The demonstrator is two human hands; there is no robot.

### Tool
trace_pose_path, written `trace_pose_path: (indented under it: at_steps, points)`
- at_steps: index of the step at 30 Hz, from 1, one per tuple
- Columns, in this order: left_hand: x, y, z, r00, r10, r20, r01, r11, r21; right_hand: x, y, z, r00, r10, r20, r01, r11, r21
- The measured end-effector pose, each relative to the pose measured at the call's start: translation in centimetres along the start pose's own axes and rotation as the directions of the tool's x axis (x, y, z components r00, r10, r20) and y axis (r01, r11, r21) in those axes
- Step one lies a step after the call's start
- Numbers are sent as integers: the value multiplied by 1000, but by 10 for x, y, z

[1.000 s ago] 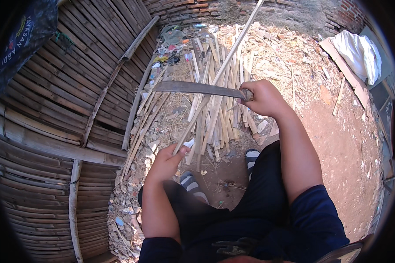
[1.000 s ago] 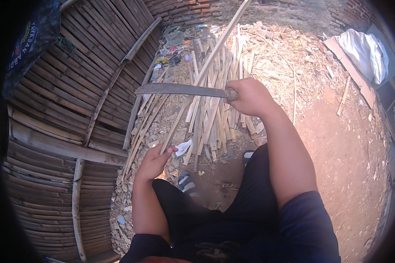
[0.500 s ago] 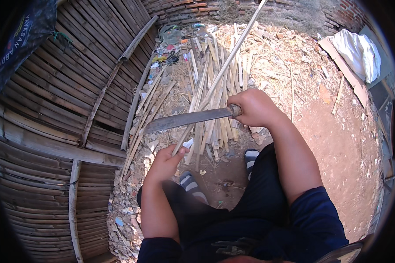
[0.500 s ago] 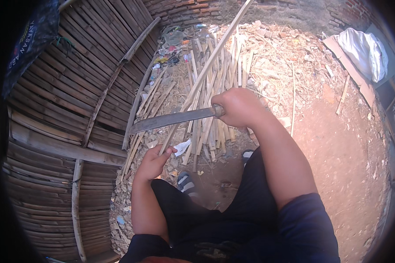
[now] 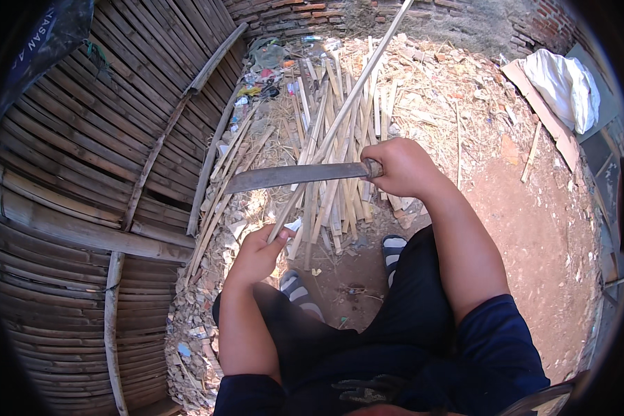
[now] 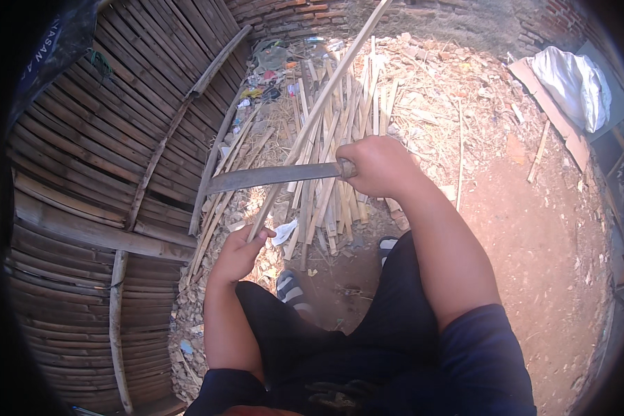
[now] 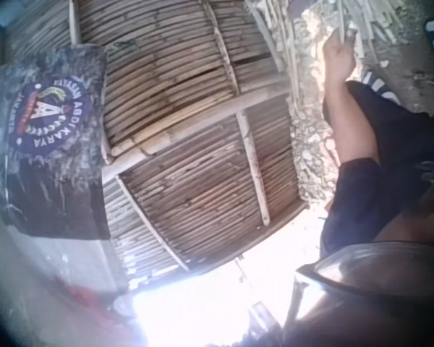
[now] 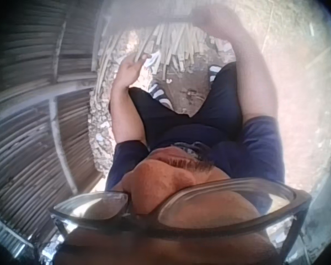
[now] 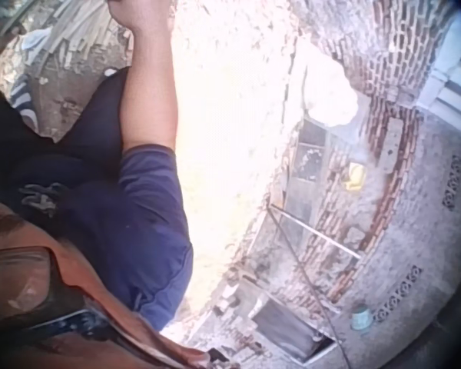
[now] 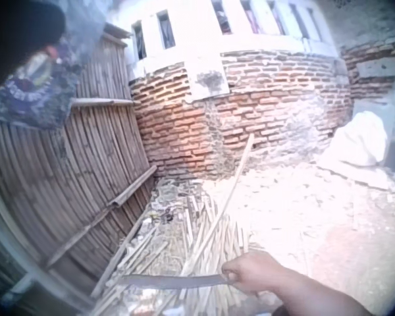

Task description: The person shaves thin layers off a bamboo slat using a large bladed tool held in the right hand.

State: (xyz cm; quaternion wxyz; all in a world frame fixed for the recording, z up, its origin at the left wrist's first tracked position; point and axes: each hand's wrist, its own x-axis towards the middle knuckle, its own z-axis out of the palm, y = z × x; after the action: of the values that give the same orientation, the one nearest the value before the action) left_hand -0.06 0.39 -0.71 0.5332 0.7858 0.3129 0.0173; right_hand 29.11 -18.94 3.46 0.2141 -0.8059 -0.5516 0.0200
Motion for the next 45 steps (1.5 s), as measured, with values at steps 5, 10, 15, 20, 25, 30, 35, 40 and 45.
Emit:
trace_pose_path:
  at_steps: [5, 10, 15, 20, 25, 30, 35, 40, 45]
  points:
    - [-3, -5, -2, 1000, 10, -12, -10, 999, 34, 6, -30, 9, 992, -106, 63, 109, 993, -51]
    - [-1, -7, -3, 1000, 9, -15, -9, 1000, -4, 7, 32, -10, 933, 304, -191, -259, 939, 228]
    - [-1, -1, -2, 1000, -12, -18, 12, 1000, -8, 4, 37, -17, 887, 419, -193, -357, 888, 288]
    - [1, -1, -1, 999, 25, -21, -25, 999, -33, 4, 5, 0, 995, 98, -16, -97, 995, 37]
    - [0, -14, -4, 999, 41, -22, -42, 999, -6, 8, -14, 4, 998, -26, 60, 27, 1000, -15]
    - [-3, -5, -4, 998, 17, -55, -17, 1000, 1, 10, 38, -18, 899, 431, -80, -387, 866, 317]
    - [-2, -1, -1, 998, 26, -64, -27, 1000, -9, 3, 31, -12, 942, 327, -73, -291, 905, 309]
    - [1, -9, -4, 975, 147, -166, -131, 986, 102, 2, -7, 9, 996, -83, -24, 81, 995, -53]
    - [-4, -10, -10, 963, 192, -192, -180, 980, 80, 10, -2, 2, 996, -1, -93, 3, 1000, 26]
